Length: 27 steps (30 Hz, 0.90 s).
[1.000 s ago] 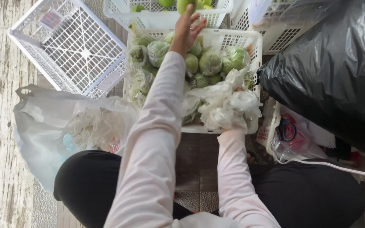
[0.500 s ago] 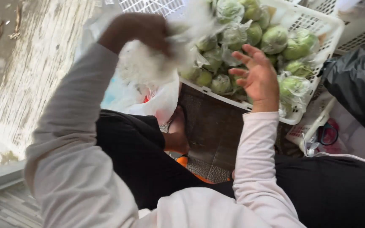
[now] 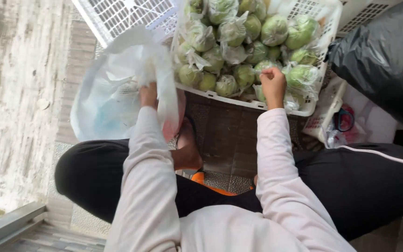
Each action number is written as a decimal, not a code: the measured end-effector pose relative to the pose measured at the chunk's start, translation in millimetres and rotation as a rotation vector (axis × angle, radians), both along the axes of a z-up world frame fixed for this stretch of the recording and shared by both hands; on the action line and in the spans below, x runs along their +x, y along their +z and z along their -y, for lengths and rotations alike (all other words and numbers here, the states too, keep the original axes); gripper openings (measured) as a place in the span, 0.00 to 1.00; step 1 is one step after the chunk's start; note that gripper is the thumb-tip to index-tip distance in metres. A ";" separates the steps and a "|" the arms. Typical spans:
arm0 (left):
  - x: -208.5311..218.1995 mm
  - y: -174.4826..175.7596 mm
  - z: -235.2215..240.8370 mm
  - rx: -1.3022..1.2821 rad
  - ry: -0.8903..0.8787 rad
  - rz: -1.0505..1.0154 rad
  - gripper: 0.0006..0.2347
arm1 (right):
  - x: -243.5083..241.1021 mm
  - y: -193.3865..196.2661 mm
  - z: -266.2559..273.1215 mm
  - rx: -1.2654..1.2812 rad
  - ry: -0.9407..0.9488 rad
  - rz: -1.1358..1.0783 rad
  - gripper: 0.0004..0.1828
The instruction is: The person sits on the floor and repeatedly picks up green fruits from a white crate, wraps each one individually in a thin plastic sheet, and places the wrapped fruit back into the crate. The process is repeated for multiple fruits throughout the clip.
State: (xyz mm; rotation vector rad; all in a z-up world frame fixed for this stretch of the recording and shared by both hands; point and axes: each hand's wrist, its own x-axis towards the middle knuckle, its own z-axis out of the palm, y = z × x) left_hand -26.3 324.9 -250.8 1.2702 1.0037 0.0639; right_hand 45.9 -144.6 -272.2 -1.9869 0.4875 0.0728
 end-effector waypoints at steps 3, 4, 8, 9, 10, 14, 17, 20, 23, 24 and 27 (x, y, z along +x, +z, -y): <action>-14.8 85.2 34.7 0.499 -0.516 -0.351 0.23 | -7.0 17.8 40.5 -0.429 -0.010 0.037 0.09; -17.5 116.8 46.3 0.881 -0.877 -0.613 0.19 | -13.6 46.9 37.0 -0.296 0.116 -0.075 0.16; 30.0 -27.0 -48.6 1.241 -1.274 -0.708 0.22 | -41.2 92.0 0.6 -0.392 0.505 -0.273 0.28; 39.7 12.9 -44.3 1.245 -1.281 -0.705 0.22 | -41.6 73.6 -0.5 -0.390 0.497 -0.275 0.28; 50.0 53.0 -39.8 1.163 -1.376 -0.775 0.27 | -39.9 56.1 -1.6 -0.500 0.400 -0.190 0.15; 102.8 130.0 -38.4 1.263 -1.306 -0.806 0.34 | -29.3 39.1 8.9 -0.560 0.217 -0.103 0.06; 98.6 192.9 37.2 1.429 -1.239 -0.374 0.29 | -27.7 65.9 29.0 -0.248 0.086 0.292 0.05; 43.4 275.6 195.9 0.686 -1.170 0.079 0.07 | -49.0 169.0 -3.7 0.327 -0.163 0.081 0.12; 20.2 183.0 268.9 0.707 -1.299 0.534 0.39 | -44.8 181.9 1.2 0.686 -0.171 0.080 0.14; 19.2 161.7 280.9 0.709 -1.299 0.544 0.39 | -48.7 187.0 -0.7 0.684 -0.171 0.089 0.14; 23.0 125.8 307.7 0.633 -0.853 0.893 0.25 | -54.9 196.2 -0.3 0.727 -0.072 0.166 0.09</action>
